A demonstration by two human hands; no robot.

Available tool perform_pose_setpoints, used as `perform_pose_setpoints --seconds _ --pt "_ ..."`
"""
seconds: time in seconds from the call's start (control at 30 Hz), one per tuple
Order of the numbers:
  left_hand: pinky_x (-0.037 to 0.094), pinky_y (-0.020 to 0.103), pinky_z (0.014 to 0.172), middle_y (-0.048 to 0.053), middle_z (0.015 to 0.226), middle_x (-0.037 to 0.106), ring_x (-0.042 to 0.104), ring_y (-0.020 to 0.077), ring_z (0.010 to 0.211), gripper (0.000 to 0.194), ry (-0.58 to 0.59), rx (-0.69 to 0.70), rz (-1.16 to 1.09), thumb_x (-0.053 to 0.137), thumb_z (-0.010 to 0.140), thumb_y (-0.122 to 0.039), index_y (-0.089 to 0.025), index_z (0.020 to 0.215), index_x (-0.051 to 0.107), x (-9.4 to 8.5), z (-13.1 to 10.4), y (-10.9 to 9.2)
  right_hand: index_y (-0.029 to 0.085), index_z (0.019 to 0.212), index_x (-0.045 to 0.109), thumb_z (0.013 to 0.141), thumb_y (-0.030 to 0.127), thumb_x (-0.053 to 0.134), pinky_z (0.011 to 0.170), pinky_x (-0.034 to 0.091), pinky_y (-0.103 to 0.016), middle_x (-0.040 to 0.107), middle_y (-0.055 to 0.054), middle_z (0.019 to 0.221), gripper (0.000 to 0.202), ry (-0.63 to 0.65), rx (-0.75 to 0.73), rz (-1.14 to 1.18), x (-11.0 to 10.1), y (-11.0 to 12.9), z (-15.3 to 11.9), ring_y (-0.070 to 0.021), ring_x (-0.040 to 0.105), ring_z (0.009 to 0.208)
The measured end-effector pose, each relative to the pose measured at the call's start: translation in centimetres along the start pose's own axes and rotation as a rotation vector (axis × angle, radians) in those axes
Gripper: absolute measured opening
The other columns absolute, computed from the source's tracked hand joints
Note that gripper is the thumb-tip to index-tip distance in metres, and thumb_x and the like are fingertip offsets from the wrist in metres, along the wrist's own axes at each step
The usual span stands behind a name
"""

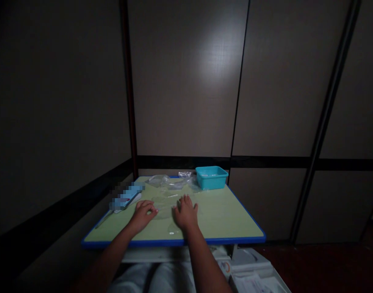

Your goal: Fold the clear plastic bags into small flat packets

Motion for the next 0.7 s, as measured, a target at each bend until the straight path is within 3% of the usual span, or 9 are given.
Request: perform_pose_setpoints --seconds 0.2,0.5,0.7 --pt "0.031 0.036 0.092 0.003 0.107 0.055 0.040 0.0242 0.110 0.034 0.062 0.008 -0.004 0.074 0.055 -0.046 -0.022 0.074 0.059 0.2 -0.5 -0.8 0.025 0.135 0.029 0.082 0.056 0.031 0.100 0.002 -0.057 0.017 -0.009 0.146 0.061 0.128 -0.052 -0.105 1.2 0.7 -0.1 -0.0238 0.007 0.134" --pt "0.032 0.034 0.094 0.001 0.103 0.060 0.044 0.0211 0.106 0.012 0.106 0.034 -0.050 0.062 0.070 -0.032 -0.022 0.064 0.060 0.0 -0.2 -0.9 0.022 0.136 0.029 0.082 0.058 0.027 0.099 0.004 -0.055 0.017 -0.011 0.146 0.065 0.141 -0.030 -0.119 1.5 0.4 0.2 -0.0253 0.009 0.134" --pt "0.032 0.033 0.093 0.001 0.100 0.061 0.046 0.0196 0.105 0.019 0.086 0.027 -0.076 0.050 0.080 -0.032 -0.022 0.066 0.058 0.0 0.0 -0.7 0.021 0.135 0.030 0.082 0.057 0.027 0.100 0.004 -0.054 0.018 -0.011 0.146 0.064 0.141 -0.021 -0.114 1.6 0.2 0.2 -0.0246 0.009 0.134"
Point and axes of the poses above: each hand's wrist, its own z-axis towards the middle knuckle, its own x-axis out of the palm, y = z × x, the point moved 8 cm from there along z, towards the middle knuckle
